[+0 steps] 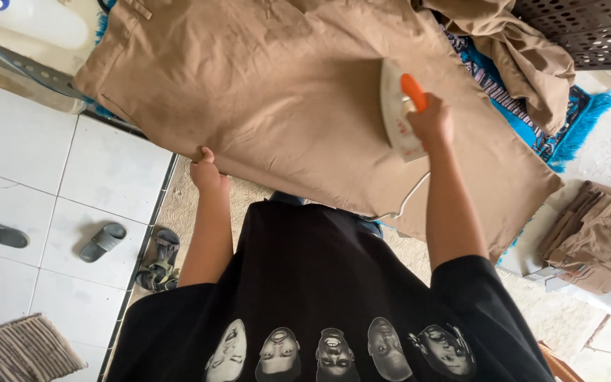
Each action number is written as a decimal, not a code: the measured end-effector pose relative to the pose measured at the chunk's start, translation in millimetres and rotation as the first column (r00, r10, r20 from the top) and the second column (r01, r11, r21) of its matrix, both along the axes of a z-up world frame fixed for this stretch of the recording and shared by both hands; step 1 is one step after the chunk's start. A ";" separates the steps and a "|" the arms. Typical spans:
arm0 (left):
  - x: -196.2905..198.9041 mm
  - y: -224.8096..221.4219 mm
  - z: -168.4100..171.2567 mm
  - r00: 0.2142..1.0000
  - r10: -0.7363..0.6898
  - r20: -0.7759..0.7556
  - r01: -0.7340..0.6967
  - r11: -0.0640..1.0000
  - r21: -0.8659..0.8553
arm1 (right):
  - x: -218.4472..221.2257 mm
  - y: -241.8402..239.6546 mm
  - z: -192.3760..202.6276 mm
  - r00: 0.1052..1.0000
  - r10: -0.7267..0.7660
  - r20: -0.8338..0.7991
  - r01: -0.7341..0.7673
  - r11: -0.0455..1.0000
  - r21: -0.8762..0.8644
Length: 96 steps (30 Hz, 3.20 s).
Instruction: A person irons a pair of brown pants on a rug on the floor, using an electric iron and a spray bottle to remove wrinkles.
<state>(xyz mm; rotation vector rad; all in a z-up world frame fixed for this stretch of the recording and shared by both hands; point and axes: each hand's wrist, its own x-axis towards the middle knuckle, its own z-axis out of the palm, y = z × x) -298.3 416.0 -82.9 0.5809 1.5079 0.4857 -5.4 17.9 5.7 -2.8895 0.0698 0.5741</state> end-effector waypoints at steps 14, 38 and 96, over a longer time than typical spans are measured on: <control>44.5 -65.9 36.3 0.646 -0.361 -0.672 0.713 -0.029 0.701 | -155.7 20.3 -3.8 0.947 0.213 -0.242 -0.194 0.976 0.099; 56.9 -119.5 24.7 -0.110 -0.440 -0.891 0.835 -0.527 0.157 | -110.6 -26.6 -25.6 0.934 -0.110 -0.340 0.285 0.804 0.522; 36.7 77.2 19.0 0.143 -0.347 -0.927 0.430 -0.822 0.374 | -176.5 292.9 -22.9 0.610 -0.677 -0.411 0.612 0.073 0.787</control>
